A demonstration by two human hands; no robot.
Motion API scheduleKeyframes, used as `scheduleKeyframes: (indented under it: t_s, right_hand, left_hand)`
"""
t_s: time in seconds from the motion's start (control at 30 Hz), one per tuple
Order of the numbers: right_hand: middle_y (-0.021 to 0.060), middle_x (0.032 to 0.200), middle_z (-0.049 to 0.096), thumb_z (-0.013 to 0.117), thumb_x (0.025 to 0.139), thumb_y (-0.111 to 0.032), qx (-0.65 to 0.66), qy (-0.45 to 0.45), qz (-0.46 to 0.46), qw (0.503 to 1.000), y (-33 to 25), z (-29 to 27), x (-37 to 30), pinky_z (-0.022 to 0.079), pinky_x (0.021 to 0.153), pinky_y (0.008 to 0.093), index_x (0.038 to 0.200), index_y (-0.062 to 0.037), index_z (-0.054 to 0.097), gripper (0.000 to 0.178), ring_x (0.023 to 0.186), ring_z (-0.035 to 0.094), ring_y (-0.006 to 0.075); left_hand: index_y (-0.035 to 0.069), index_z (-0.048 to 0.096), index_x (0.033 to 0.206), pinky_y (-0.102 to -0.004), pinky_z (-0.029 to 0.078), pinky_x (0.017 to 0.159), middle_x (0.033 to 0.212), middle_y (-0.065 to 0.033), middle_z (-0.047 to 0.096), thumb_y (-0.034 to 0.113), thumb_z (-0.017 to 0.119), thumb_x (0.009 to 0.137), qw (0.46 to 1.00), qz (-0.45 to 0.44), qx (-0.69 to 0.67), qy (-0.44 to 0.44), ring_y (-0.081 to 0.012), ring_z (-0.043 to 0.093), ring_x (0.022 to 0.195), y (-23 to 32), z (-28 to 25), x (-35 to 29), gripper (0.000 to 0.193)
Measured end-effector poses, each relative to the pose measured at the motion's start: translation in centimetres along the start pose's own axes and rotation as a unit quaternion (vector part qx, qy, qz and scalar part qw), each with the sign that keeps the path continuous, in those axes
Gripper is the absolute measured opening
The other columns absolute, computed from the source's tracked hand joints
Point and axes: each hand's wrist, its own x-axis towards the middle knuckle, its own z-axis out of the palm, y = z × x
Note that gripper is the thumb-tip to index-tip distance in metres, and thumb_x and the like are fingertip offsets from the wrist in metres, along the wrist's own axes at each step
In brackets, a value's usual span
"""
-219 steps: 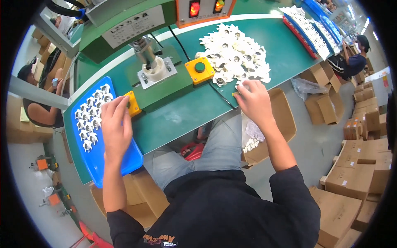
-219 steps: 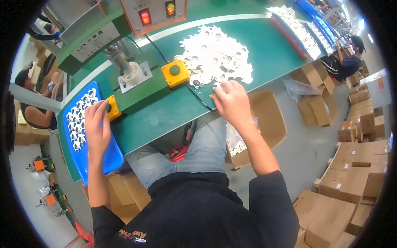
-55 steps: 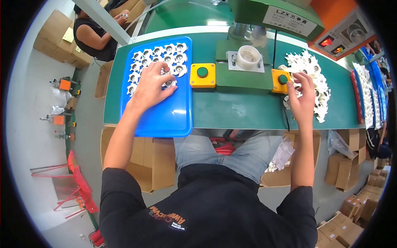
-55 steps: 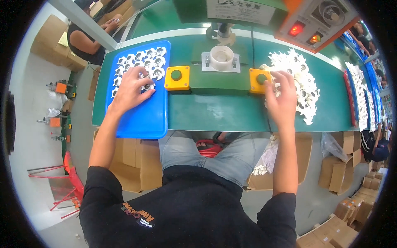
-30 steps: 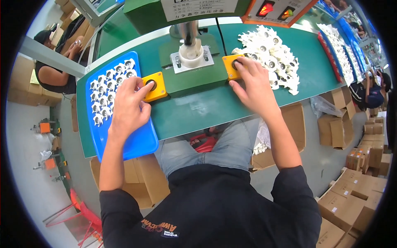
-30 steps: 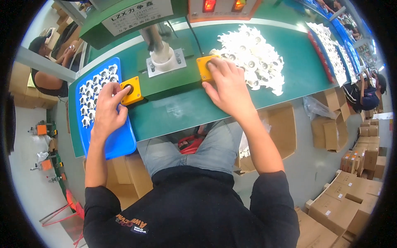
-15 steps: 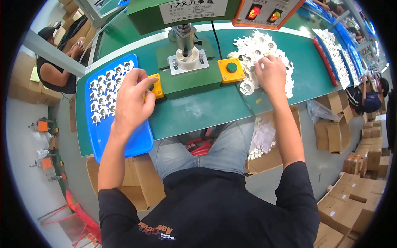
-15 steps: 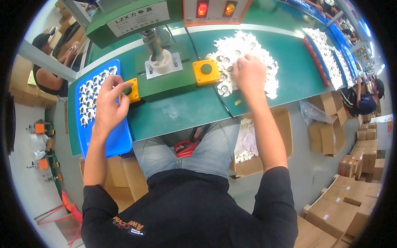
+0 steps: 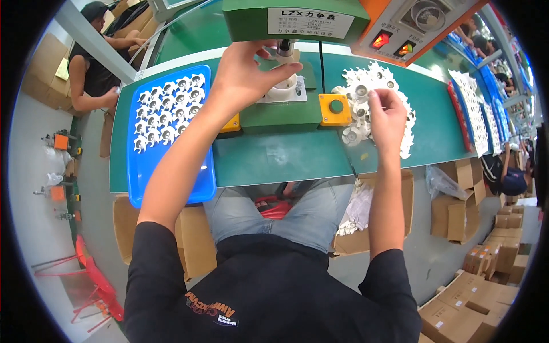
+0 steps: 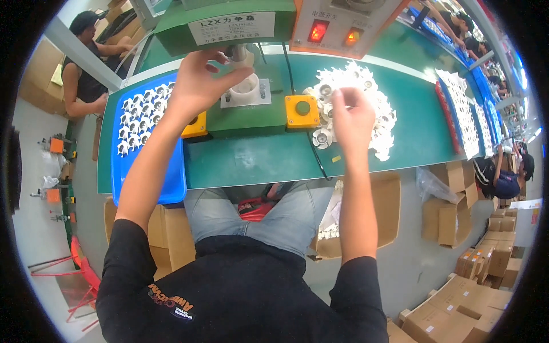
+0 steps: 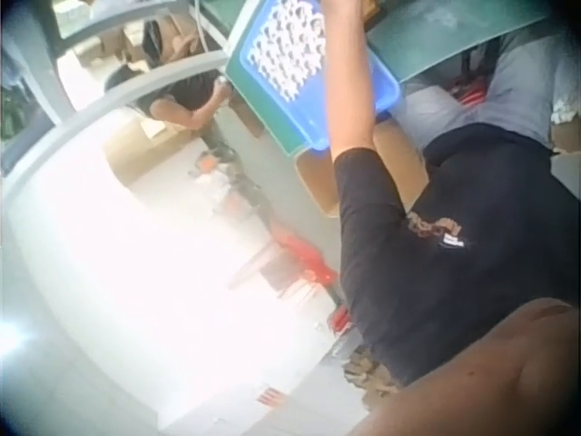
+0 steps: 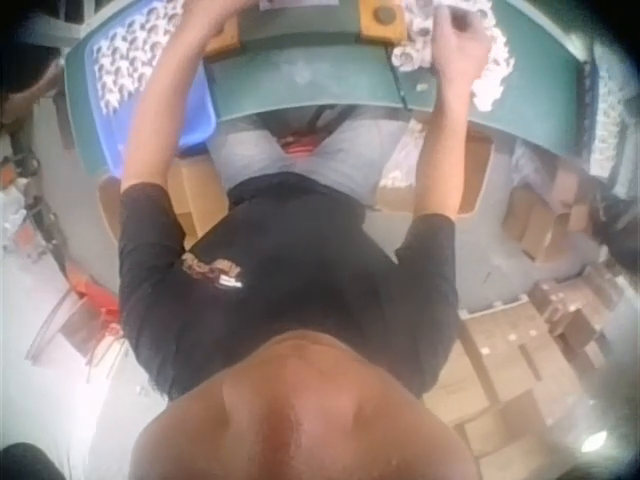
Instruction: Assembling small white circular components using a press machine on a factory assembly line.
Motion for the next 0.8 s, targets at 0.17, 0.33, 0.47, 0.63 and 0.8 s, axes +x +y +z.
scheduleKeyframes:
  t_s: [0.17, 0.33, 0.47, 0.63, 0.8]
  right_hand:
    - [0.0079, 0.092, 0.074, 0.071, 0.099, -0.018, 0.097, -0.049, 0.019, 0.994, -4.0, 4.8, -1.0, 0.053, 0.079, 0.0294, 0.105, 0.0033, 0.073, 0.022, 0.085, 0.067, 0.0136]
    - [0.0024, 0.089, 0.070, 0.071, 0.101, -0.019, 0.240, -0.114, 0.101, 0.959, -8.2, 10.1, -1.2, 0.044, 0.067, 0.0253, 0.109, 0.0011, 0.072, 0.022, 0.079, 0.063, 0.0097]
    - [0.0014, 0.091, 0.070, 0.070, 0.101, -0.017, 0.326, -0.119, 0.124, 0.930, -9.2, 11.2, -0.9, 0.045, 0.068, 0.0252, 0.109, -0.0020, 0.073, 0.017, 0.081, 0.064, 0.0095]
    - [0.0046, 0.103, 0.074, 0.069, 0.101, -0.026, 0.323, -0.131, 0.127, 0.929, -8.9, 10.4, -1.0, 0.045, 0.074, 0.0272, 0.109, 0.0010, 0.073, 0.028, 0.088, 0.063, 0.0110]
    - [0.0063, 0.107, 0.075, 0.066, 0.101, -0.023, 0.297, -0.137, 0.115, 0.938, -8.5, 9.9, -1.5, 0.045, 0.075, 0.0273, 0.113, 0.0017, 0.073, 0.028, 0.089, 0.062, 0.0117]
  left_hand:
    - [0.001, 0.076, 0.111, -0.0338, 0.052, 0.084, 0.115, -0.0087, 0.073, 0.034, 0.088, 0.078, 0.997, -0.044, 0.020, -0.059, -0.0199, 0.066, 0.092, -0.8, -0.2, 0.1, 0.048]
    - [0.000, 0.076, 0.110, -0.0372, 0.056, 0.083, 0.112, -0.0100, 0.072, 0.021, 0.088, 0.078, 0.988, 0.000, 0.155, -0.024, -0.0241, 0.069, 0.094, -1.9, -5.0, -2.7, 0.040]
    - [-0.001, 0.075, 0.110, -0.0351, 0.057, 0.089, 0.113, -0.0112, 0.072, 0.021, 0.088, 0.080, 0.975, -0.056, 0.212, -0.025, -0.0239, 0.071, 0.099, -3.5, -11.6, -5.7, 0.040]
    - [0.002, 0.077, 0.111, -0.0418, 0.052, 0.102, 0.118, -0.0132, 0.073, 0.022, 0.091, 0.077, 0.972, -0.051, 0.217, -0.077, -0.0305, 0.067, 0.117, -7.4, -14.7, -11.2, 0.042]
    - [0.013, 0.080, 0.118, -0.0480, 0.042, 0.113, 0.137, -0.0143, 0.058, 0.028, 0.092, 0.076, 0.960, -0.038, 0.246, -0.131, -0.0365, 0.049, 0.130, -8.7, -12.9, -14.0, 0.046]
